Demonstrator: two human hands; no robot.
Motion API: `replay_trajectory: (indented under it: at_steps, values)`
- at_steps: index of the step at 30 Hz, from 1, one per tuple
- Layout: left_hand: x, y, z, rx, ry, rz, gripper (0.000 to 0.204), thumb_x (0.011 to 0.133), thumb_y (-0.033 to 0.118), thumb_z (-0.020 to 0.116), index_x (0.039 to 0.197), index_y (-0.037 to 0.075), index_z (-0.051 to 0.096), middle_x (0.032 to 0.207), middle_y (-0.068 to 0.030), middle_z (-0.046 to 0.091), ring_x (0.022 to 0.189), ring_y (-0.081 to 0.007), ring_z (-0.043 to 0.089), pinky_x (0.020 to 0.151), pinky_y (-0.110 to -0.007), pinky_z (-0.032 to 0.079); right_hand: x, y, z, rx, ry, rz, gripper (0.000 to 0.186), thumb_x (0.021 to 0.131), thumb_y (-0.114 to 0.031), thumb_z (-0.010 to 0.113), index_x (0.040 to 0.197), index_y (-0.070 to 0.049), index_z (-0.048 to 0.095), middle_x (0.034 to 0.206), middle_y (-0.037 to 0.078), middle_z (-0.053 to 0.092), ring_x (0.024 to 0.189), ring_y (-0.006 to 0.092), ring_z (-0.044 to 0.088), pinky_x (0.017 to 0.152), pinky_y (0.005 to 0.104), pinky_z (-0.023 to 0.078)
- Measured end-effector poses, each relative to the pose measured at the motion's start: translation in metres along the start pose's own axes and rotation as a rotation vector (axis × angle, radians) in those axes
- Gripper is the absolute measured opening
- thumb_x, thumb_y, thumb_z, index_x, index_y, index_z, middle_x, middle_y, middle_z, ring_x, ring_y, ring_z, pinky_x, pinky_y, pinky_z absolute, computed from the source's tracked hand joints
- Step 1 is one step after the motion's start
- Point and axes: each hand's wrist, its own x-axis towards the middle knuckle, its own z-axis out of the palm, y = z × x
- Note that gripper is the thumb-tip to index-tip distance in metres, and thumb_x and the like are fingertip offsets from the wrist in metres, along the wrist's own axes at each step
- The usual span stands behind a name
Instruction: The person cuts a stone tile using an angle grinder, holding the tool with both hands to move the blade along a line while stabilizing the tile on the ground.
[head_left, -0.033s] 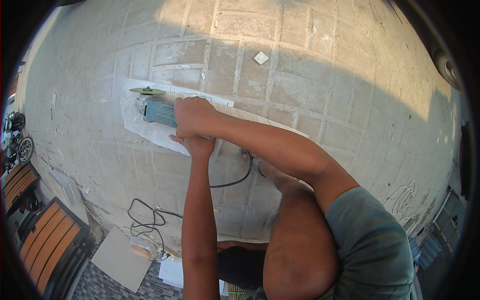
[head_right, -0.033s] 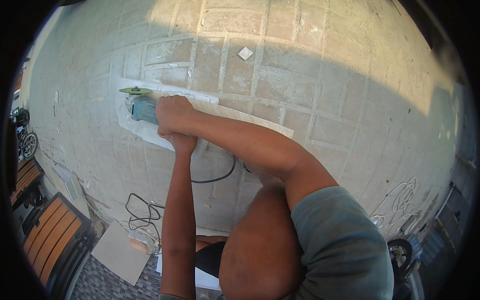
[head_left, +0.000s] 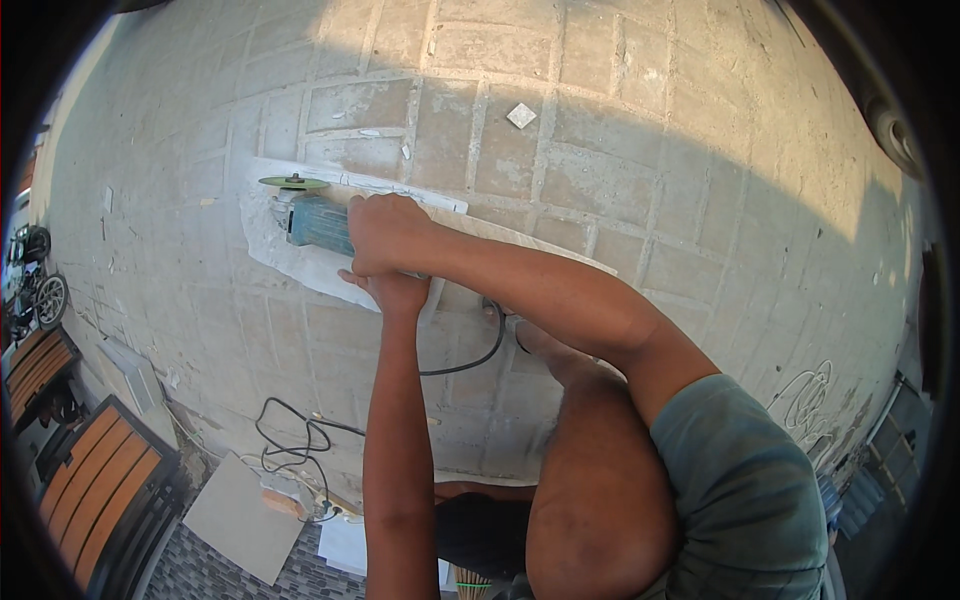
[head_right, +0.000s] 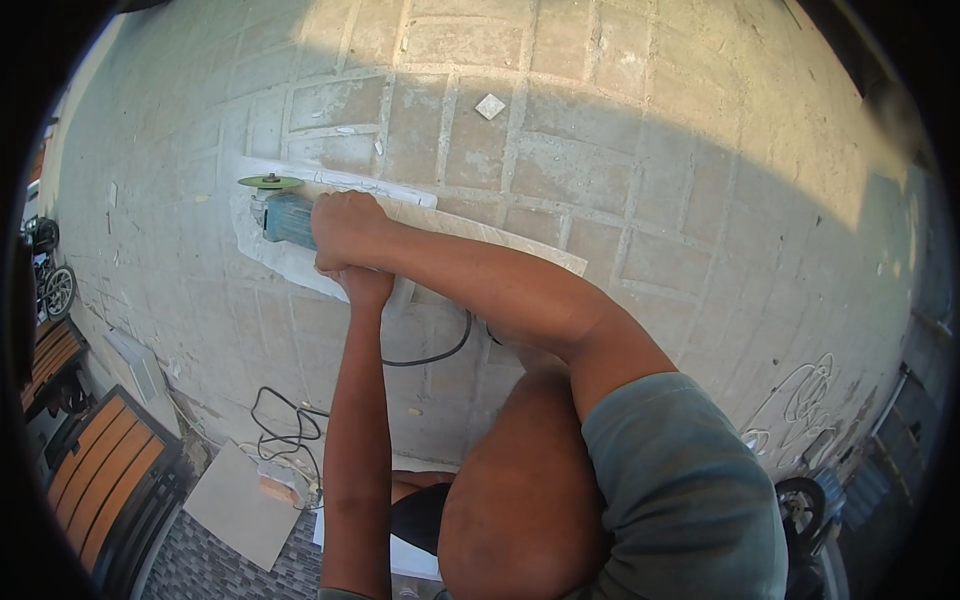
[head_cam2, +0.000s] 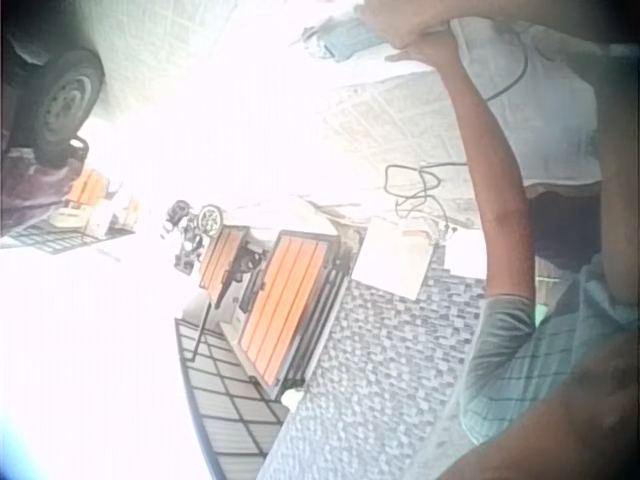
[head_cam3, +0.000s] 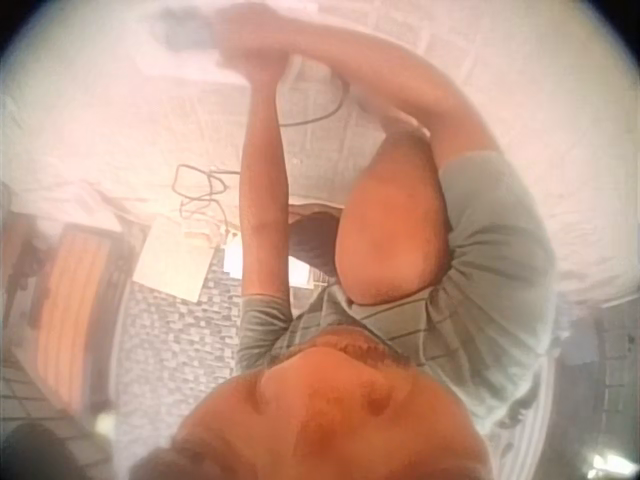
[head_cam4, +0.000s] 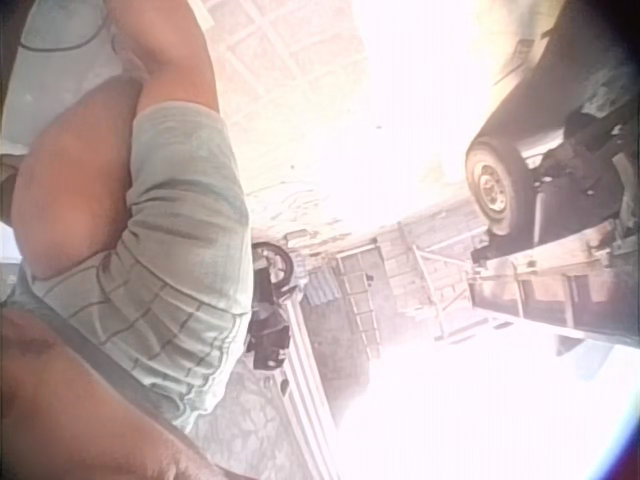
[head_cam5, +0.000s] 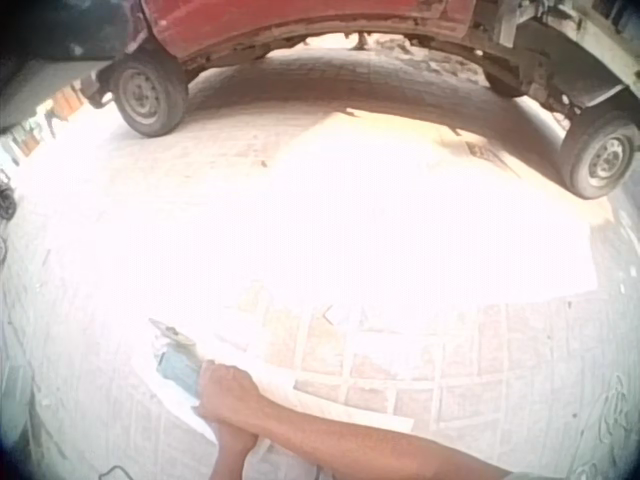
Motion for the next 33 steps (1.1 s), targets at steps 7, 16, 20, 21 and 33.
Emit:
replay_trajectory:
  at_steps: [7,16,20,21,33]
  values:
    - [-0.001,-0.002,0.0,0.05,-0.016,-0.016,0.079,0.082,0.046,0.08,0.151,0.023,0.048,0.151,-0.0064,0.055,0.147,-0.0317,0.042,0.116,-0.079,-0.002,-0.002,0.001,-0.001,-0.004,-0.014,-0.011,0.053,0.062,-0.029,0.083,0.101,0.004,0.068,0.094,0.02,0.075,0.089,0.033,0.075,0.076,0.0399,0.06]
    - [-0.001,-0.005,0.001,0.059,0.038,0.029,0.071,0.085,0.042,0.076,0.149,0.022,0.051,0.149,-0.0064,0.057,0.146,-0.0322,0.043,0.114,-0.08,-0.005,-0.003,0.002,0.0,-0.029,-0.006,-0.033,0.062,0.064,-0.037,0.087,0.105,0.004,0.066,0.096,0.021,0.075,0.091,0.0342,0.075,0.078,0.0401,0.06]
    - [-0.003,-0.002,0.001,0.008,0.033,0.028,0.069,0.085,0.041,0.076,0.147,0.022,0.053,0.147,-0.0061,0.058,0.146,-0.0324,0.044,0.114,-0.08,-0.007,-0.005,0.005,0.0,-0.02,-0.028,-0.017,0.065,0.064,-0.04,0.088,0.106,0.005,0.066,0.098,0.021,0.075,0.093,0.0341,0.075,0.08,0.0404,0.06]
    - [-0.004,-0.002,0.001,0.014,0.04,0.037,0.068,0.085,0.04,0.076,0.147,0.021,0.053,0.146,-0.0059,0.059,0.145,-0.0324,0.045,0.114,-0.08,-0.008,-0.005,0.005,0.0,-0.02,-0.027,-0.017,0.065,0.064,-0.04,0.088,0.106,0.005,0.066,0.098,0.021,0.075,0.093,0.0341,0.075,0.08,0.0404,0.06]
    - [-0.004,-0.01,0.008,0.074,0.016,0.049,0.065,0.087,0.036,0.074,0.147,0.024,0.052,0.146,-0.0033,0.06,0.143,-0.0294,0.048,0.115,-0.079,-0.006,-0.01,0.005,-0.001,-0.017,-0.024,-0.01,0.068,0.067,-0.045,0.089,0.109,0.004,0.066,0.1,0.021,0.075,0.095,0.0344,0.075,0.082,0.041,0.06]
